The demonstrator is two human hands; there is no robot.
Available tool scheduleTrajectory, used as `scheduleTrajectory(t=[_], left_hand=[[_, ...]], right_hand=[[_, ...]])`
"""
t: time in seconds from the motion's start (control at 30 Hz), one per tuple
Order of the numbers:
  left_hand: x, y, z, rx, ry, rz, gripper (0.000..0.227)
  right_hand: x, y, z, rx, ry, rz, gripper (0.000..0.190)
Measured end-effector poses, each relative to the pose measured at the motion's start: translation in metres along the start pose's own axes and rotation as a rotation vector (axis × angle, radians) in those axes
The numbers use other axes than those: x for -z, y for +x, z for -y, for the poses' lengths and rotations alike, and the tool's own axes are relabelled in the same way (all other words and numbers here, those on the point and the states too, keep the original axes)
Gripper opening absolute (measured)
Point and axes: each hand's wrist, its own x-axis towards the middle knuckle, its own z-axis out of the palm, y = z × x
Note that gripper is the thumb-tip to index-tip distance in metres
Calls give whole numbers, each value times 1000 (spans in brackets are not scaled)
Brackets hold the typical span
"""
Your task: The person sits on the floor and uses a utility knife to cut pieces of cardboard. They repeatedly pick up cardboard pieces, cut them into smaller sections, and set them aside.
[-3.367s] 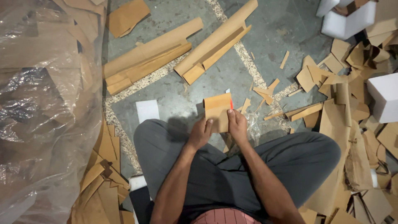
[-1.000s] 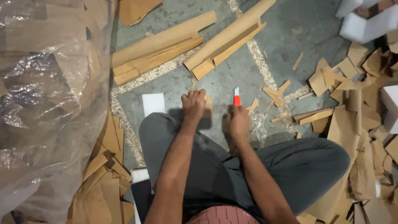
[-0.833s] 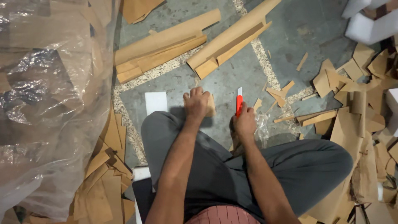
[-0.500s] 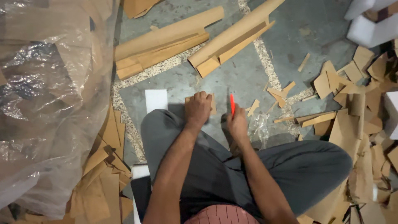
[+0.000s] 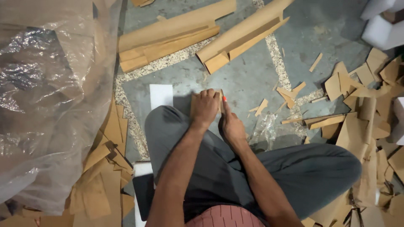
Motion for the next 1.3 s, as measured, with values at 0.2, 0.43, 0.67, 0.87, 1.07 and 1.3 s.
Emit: scheduleTrajectory(t=[0.2,0.43,0.67,0.87,1.07,1.3], left_hand=[[-16,-1,2,16,-41,-28,19],[-21,-1,1,23,-65,-9,29],[-21,0,-1,35,-36,-8,32],[-26,-1,0,26,-32,-47,21],[-13,-2,1,28,47,-49,14],[-27,6,0,125,137,-232,13]], right_hand=[[0,-2,2,-6,19,3,70],[8,-5,10,-20,-38,17,69],[4,-10,2,-72,-113,100,79],[0,-27,-7,-125,-133,137,79],[-6,-44,-27,-138,-25,95,73],[-1,-20,-62,-256,-173,-105,66]])
